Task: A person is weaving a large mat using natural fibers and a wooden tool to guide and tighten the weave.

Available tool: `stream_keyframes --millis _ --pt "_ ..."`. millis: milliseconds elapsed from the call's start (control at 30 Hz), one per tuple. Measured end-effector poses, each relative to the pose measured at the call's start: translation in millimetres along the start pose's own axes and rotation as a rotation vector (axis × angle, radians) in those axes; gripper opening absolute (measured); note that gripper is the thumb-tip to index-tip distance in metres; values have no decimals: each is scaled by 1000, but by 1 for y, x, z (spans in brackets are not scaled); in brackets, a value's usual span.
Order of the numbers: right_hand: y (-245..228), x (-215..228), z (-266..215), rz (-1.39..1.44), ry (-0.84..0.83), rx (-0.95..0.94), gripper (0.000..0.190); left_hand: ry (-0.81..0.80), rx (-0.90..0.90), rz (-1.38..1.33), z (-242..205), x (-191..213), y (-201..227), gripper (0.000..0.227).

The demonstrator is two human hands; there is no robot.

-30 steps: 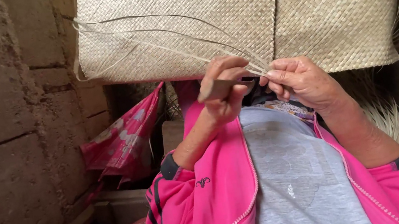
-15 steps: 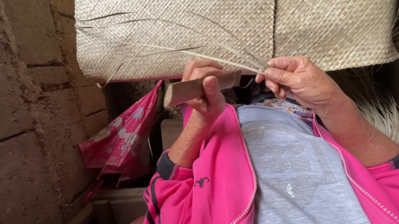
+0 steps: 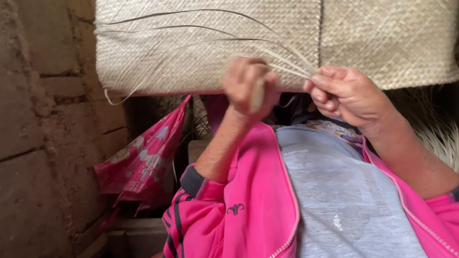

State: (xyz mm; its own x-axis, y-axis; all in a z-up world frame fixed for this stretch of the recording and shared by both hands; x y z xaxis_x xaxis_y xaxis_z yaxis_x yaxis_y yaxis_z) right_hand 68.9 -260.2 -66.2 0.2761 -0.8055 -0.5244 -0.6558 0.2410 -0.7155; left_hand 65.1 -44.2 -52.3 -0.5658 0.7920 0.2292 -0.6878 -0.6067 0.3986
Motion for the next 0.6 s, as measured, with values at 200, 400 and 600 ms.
stream_keyframes --millis 200,400,600 --pt "-8 3 -3 214 -92 -220 19 -331 31 -77 -9 -28 35 40" --pt "-2 14 -6 355 -59 -256 18 -113 46 -121 18 -42 44 20" --pt "-37 -32 -48 0 -122 -45 33 2 122 100 29 -46 4 20"
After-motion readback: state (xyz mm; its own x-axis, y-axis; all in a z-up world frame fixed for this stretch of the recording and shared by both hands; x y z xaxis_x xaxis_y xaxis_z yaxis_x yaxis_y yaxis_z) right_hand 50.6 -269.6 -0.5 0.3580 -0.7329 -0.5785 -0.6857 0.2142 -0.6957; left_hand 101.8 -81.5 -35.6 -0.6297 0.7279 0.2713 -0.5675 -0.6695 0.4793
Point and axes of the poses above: each hand's wrist, its own z-axis towards the middle knuckle, its own x-axis out of the back of the hand, y = z × x, the point moved 2 cm from there along z, towards the middle knuckle, and after that the axes turned 3 degrees about -y, right-handed, at the moved point
